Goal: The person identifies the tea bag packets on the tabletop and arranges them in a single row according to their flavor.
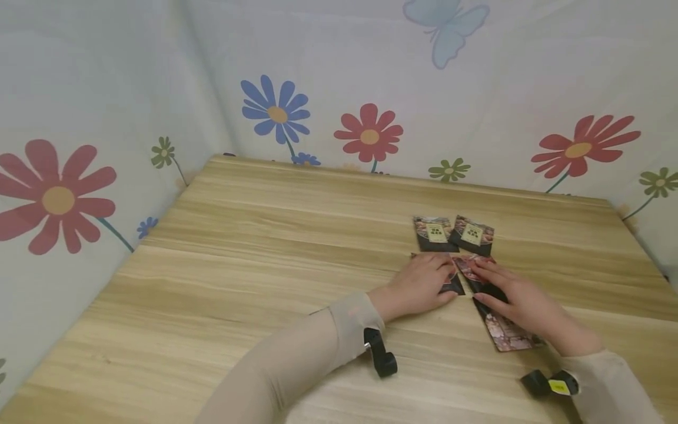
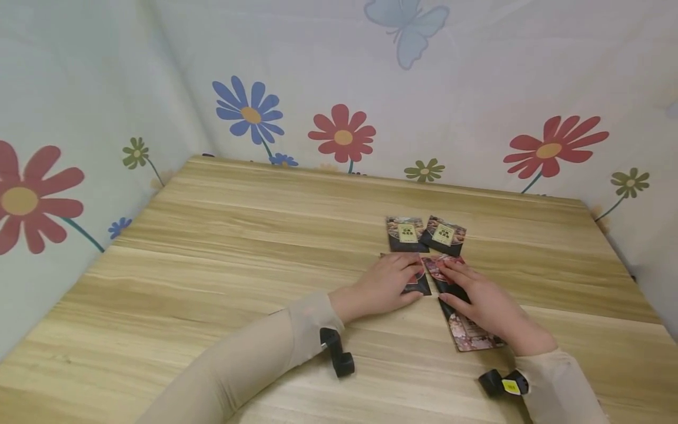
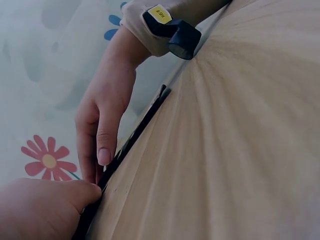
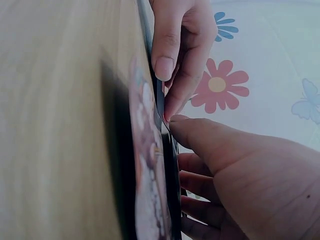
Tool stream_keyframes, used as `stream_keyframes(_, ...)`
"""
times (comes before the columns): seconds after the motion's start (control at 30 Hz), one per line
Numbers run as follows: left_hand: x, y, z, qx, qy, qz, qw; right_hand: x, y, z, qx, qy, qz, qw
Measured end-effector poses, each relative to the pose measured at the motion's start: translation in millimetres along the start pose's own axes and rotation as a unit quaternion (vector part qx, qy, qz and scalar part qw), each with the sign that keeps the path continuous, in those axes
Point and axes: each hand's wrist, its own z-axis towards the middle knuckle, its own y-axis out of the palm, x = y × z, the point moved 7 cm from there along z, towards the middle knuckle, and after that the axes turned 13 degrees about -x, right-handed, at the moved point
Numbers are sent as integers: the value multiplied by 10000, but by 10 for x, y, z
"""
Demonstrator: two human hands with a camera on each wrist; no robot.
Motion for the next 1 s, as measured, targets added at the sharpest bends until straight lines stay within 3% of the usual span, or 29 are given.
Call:
stream_keyframes(0.53,-84,-1,-131,-317,286,35,9991,8,10,11,-45,112,17,9999)
stream_keyframes(1.0,-178,4,-344,-610,506,-18,9969,-6,-6,13,-94,184,-77,9998)
